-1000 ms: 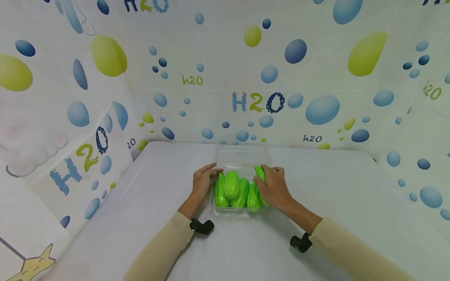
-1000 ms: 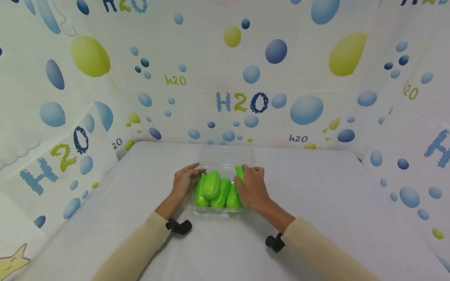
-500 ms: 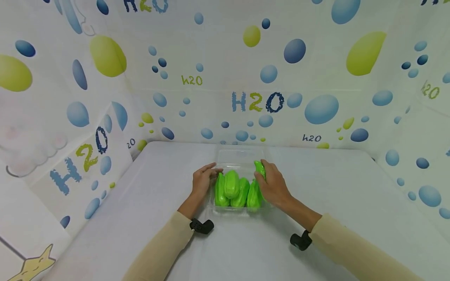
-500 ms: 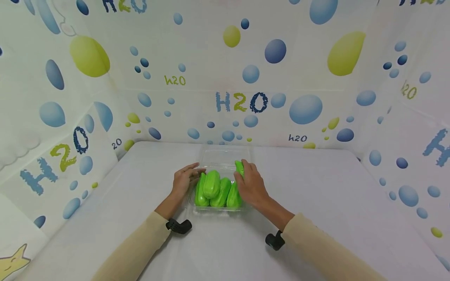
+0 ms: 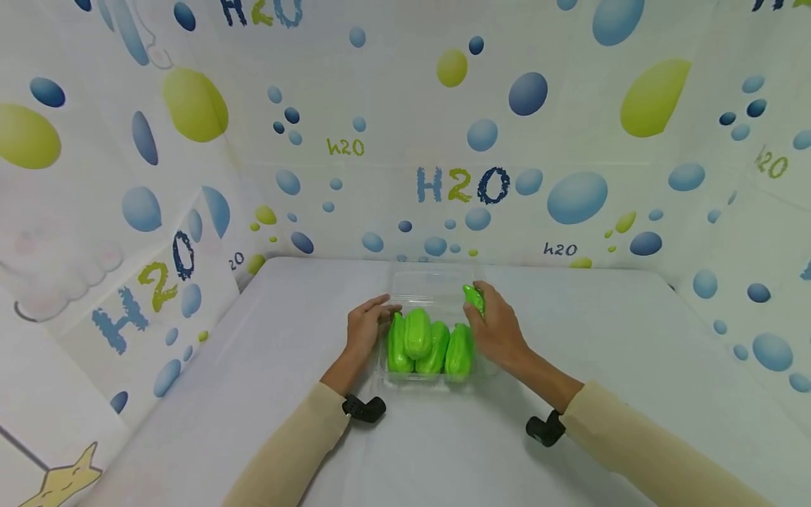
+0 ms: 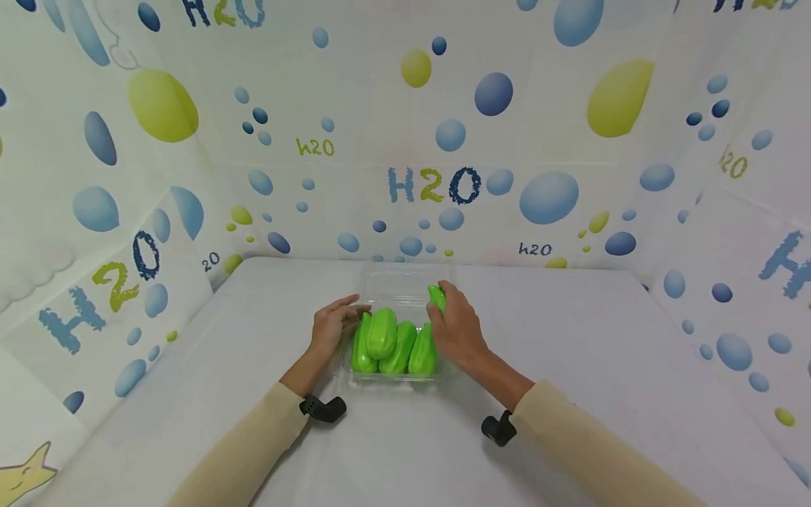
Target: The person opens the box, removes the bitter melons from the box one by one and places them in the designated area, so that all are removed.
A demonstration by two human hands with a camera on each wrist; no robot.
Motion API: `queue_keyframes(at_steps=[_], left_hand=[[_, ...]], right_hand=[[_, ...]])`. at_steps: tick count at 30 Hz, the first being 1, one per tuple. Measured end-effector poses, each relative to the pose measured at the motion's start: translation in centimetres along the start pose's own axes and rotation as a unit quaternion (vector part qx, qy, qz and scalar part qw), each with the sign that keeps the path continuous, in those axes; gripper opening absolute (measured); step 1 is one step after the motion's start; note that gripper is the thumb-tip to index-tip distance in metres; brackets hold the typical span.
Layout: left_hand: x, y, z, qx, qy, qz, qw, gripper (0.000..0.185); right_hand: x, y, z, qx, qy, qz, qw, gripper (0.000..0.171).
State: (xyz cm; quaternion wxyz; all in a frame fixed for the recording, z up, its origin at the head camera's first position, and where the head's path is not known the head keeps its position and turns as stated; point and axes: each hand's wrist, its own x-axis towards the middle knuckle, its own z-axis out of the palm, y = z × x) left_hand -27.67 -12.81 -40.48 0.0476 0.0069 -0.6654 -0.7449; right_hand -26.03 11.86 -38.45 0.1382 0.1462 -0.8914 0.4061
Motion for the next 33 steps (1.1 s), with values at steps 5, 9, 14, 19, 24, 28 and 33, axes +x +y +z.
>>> queue_keyframes(at_steps=[5, 9, 14, 19, 24, 28, 33], left_hand=[[0.2, -0.3, 0.0, -0.001, 0.001, -0.004, 1.0000, 0.041], [1.2, -1.5, -0.2, -0.006, 0.000, -0.006, 1.0000, 0.042], [2.0, -3.1, -0.4, -0.003, 0.009, 0.000, 1.0000, 0.042], [2.1, -3.3, -0.2, 0.009, 0.020, 0.009, 0.9997, 0.042], [2.1, -3.2, -0.3, 0.011, 0.022, 0.007, 0.9997, 0.042], [1.9, -2.8, -0.4, -0.001, 0.012, -0.002, 0.9999, 0.042], [0.9, -1.0, -0.3, 0.004, -0.001, -0.006, 1.0000, 0.042]], right_hand=[[0.1, 0.5, -0.2, 0.026, 0.013, 0.021, 0.999, 0.049], [0.1, 0.5, -0.3, 0.035, 0.024, 0.042, 0.998, 0.048], [0.3, 0.3, -0.7, 0.045, 0.039, 0.059, 0.996, 0.048], [0.4, 0.2, -1.2, 0.056, 0.064, 0.081, 0.993, 0.047], [0.4, 0.4, -1.5, 0.063, 0.089, 0.101, 0.989, 0.047], [0.2, 0.6, -1.7, 0.075, 0.104, 0.122, 0.984, 0.048], [-0.2, 1.0, -2.0, 0.105, 0.119, 0.147, 0.976, 0.048]])
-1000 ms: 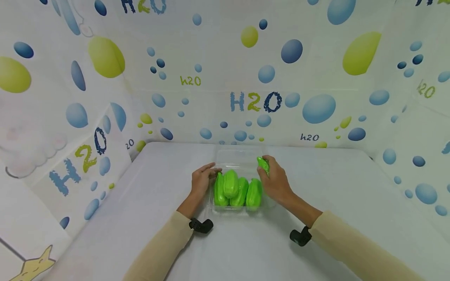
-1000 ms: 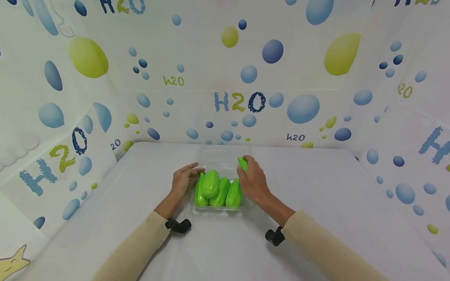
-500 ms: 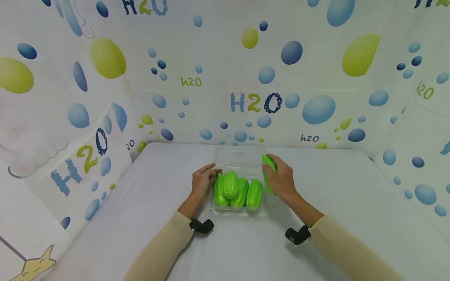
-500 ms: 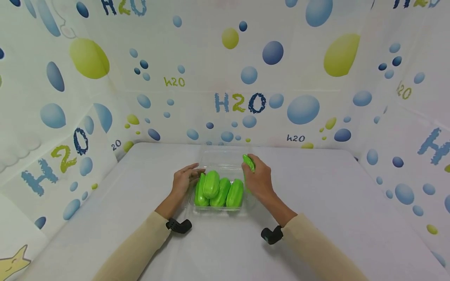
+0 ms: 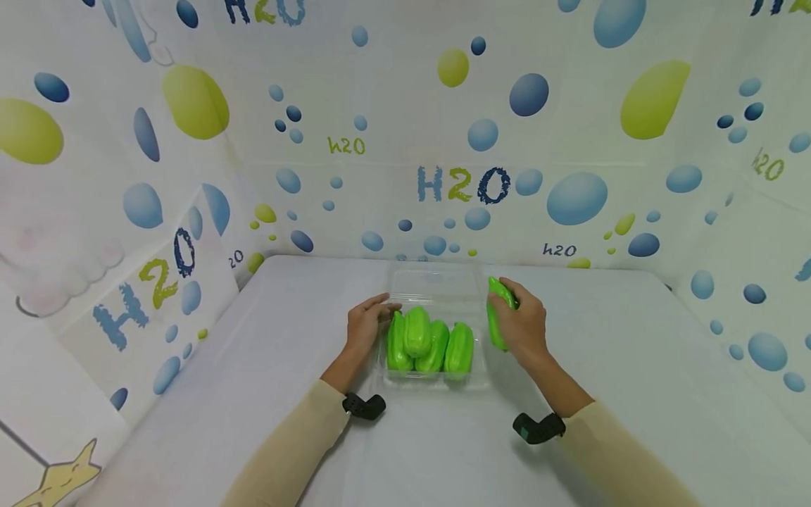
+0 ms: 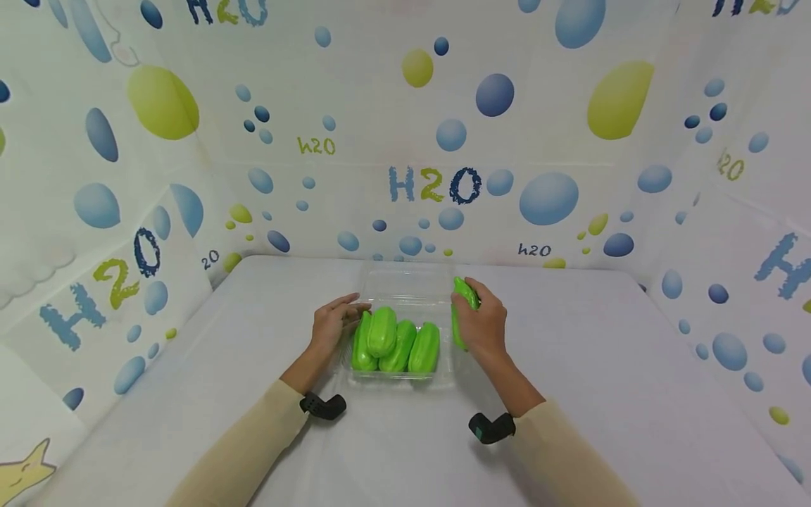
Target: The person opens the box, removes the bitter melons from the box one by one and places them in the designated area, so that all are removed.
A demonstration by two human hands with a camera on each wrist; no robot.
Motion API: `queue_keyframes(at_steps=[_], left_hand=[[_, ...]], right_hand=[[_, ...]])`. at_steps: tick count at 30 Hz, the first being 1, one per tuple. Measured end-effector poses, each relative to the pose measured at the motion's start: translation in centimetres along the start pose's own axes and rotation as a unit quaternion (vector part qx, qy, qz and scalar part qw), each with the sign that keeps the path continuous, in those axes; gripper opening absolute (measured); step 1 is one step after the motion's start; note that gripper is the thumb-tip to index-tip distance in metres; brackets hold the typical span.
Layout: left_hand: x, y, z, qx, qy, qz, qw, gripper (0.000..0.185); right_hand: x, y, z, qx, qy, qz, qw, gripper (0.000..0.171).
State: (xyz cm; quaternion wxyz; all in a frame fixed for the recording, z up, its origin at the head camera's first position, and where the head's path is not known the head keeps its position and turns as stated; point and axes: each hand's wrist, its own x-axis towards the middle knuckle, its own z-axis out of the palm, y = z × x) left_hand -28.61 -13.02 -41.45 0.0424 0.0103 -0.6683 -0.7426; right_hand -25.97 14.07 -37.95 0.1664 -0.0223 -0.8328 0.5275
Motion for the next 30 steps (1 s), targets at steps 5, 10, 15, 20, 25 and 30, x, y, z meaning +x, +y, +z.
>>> queue_keyframes(at_steps=[5, 10, 15, 20, 25, 30], left_hand=[[-1.0, 1.2, 0.2, 0.004, 0.000, -0.001, 1.0000, 0.042], [-1.2, 1.2, 0.2, 0.003, -0.001, 0.002, 1.0000, 0.041], [-0.6, 0.5, 0.1, 0.001, 0.003, 0.002, 1.0000, 0.041], [1.1, -1.6, 0.0, -0.004, 0.012, 0.005, 0.9999, 0.042], [1.4, -2.2, 0.1, 0.006, 0.023, 0.015, 0.9996, 0.042], [1.3, -2.2, 0.0, 0.008, 0.023, 0.014, 0.9996, 0.044]], right_hand=[[-0.2, 0.3, -0.4, 0.021, 0.004, 0.021, 1.000, 0.048], [-0.3, 0.4, -1.0, 0.053, 0.001, 0.052, 0.997, 0.049], [-0.2, 0.2, -1.4, 0.102, 0.001, 0.081, 0.992, 0.050], [-0.2, 0.2, -1.6, 0.154, 0.005, 0.110, 0.982, 0.050], [-0.3, 0.4, -1.9, 0.163, 0.012, 0.112, 0.980, 0.050], [-0.3, 0.7, -1.8, 0.167, 0.021, 0.111, 0.979, 0.047]])
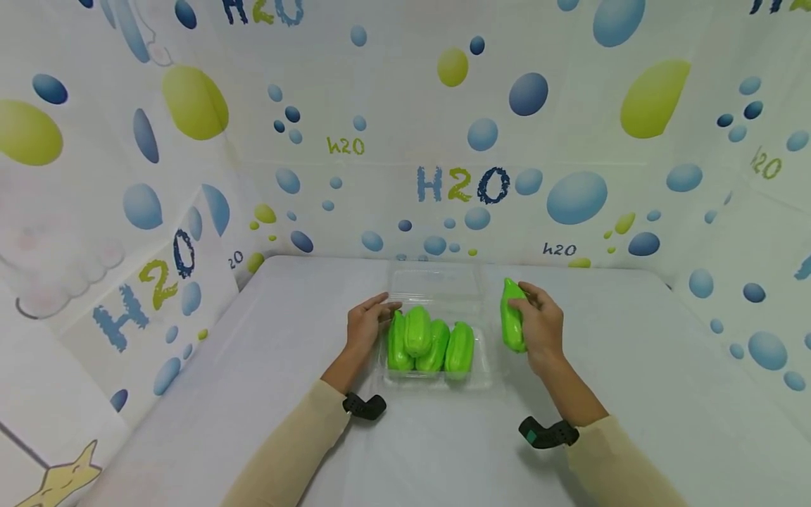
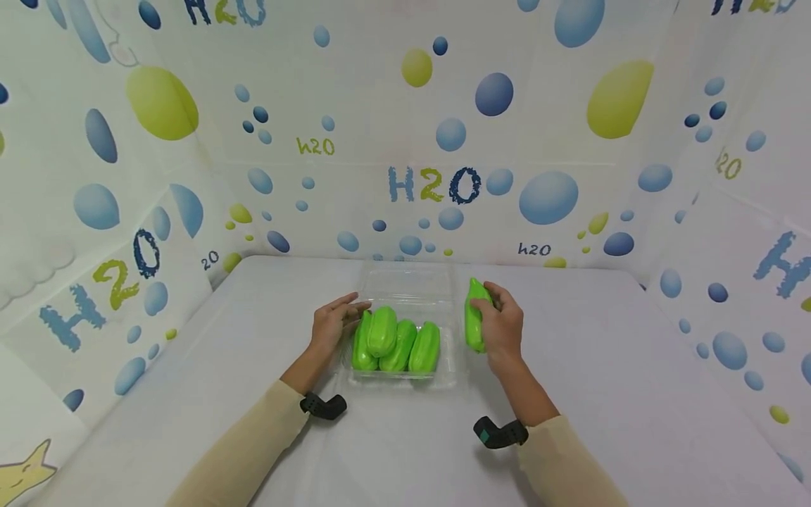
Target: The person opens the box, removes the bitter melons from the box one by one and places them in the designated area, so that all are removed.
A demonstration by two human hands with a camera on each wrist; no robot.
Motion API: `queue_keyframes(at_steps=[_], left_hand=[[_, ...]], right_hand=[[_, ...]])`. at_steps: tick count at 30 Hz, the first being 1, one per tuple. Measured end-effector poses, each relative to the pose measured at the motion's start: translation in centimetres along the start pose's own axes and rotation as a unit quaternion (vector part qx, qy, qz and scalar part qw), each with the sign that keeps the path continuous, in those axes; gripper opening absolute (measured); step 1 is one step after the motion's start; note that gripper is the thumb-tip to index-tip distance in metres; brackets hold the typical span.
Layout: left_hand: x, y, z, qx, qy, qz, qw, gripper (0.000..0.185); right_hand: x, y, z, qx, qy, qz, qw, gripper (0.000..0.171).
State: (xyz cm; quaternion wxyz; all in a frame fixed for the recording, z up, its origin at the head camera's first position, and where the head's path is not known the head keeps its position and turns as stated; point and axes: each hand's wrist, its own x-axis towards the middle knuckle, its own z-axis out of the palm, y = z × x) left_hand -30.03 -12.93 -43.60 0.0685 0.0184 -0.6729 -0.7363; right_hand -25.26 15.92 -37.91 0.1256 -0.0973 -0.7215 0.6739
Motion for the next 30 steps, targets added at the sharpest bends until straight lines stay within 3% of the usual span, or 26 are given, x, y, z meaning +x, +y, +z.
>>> queue_keyframes(at_steps=[18, 30], left_hand=[[0.3, -0.3, 0.2, -0.011, -0.016, 0.002, 0.9998, 0.045], [0.0, -0.3, -0.3, -0.010, -0.034, -0.007, 0.9993, 0.047]], right_hand=[[-0.3, -0.4, 0.5, 0.034, -0.003, 0.009, 0.999, 0.044], [-0.5, 0.9, -0.2, 0.006, 0.013, 0.022, 1.000, 0.044]])
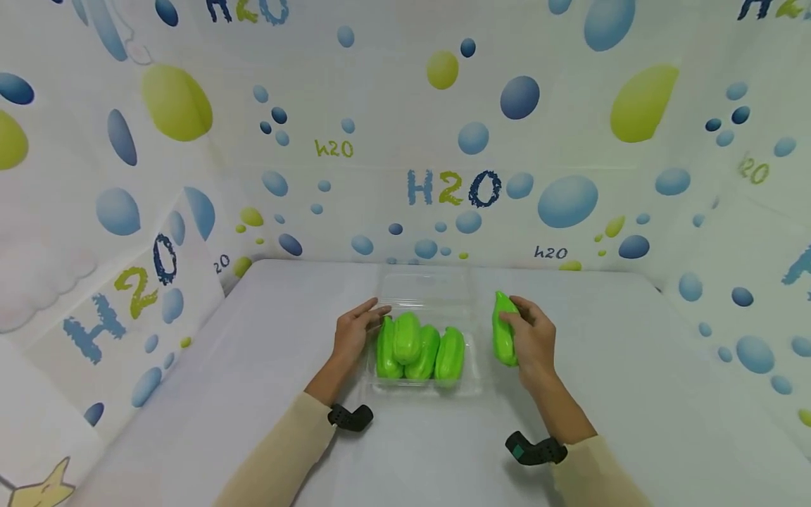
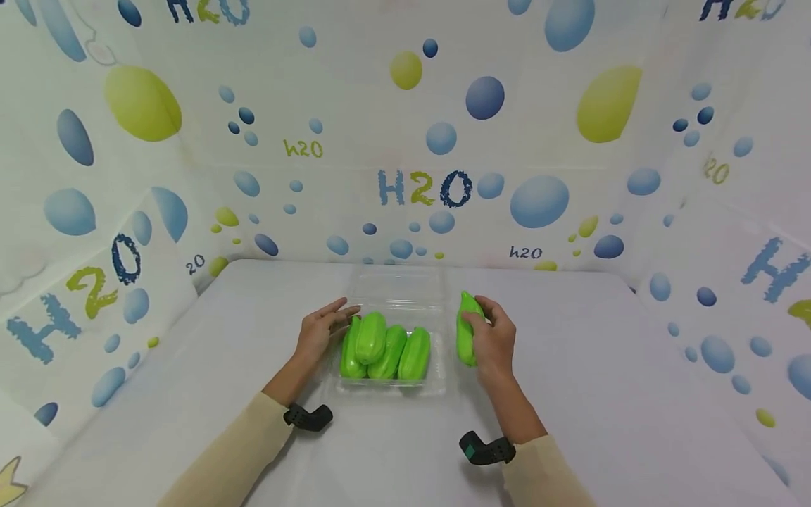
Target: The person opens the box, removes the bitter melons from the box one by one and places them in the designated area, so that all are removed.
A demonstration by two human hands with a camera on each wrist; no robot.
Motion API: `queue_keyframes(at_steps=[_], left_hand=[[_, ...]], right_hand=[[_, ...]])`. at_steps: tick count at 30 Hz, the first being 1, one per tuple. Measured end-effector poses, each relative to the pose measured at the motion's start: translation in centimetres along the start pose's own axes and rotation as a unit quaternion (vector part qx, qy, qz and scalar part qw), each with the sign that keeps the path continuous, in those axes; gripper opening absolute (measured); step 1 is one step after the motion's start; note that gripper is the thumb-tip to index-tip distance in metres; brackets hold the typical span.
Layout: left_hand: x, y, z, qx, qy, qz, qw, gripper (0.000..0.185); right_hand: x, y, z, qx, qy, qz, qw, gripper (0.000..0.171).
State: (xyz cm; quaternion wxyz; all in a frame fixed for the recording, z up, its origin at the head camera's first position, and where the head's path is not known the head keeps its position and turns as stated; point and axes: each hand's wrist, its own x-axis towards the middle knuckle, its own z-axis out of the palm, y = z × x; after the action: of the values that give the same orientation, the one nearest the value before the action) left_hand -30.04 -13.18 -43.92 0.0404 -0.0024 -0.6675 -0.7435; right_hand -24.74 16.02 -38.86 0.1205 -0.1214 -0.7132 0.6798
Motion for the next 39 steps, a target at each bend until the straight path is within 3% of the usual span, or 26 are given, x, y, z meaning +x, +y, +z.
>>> queue_keyframes(at_steps=[6, 13, 29, 39], left_hand=[[-0.2, -0.1, -0.1, 0.004, -0.019, 0.000, 0.9998, 0.047], [0.0, 0.1, -0.2, 0.027, -0.015, 0.016, 0.9994, 0.047], [0.1, 0.1, -0.1, 0.003, -0.006, 0.014, 0.9999, 0.045], [-0.2, 0.2, 0.1, 0.018, 0.008, 0.017, 0.9997, 0.043]], right_hand=[[0.4, 0.8, -0.7, -0.059, 0.001, -0.038, 0.998, 0.044], [1.4, 2.2, -1.3, -0.136, 0.018, -0.085, 0.987, 0.047], [2.2, 3.2, -2.2, -0.194, -0.014, -0.020, 0.981, 0.049], [2.4, 4.1, -1.8, -0.220, -0.023, -0.021, 0.975, 0.048]])
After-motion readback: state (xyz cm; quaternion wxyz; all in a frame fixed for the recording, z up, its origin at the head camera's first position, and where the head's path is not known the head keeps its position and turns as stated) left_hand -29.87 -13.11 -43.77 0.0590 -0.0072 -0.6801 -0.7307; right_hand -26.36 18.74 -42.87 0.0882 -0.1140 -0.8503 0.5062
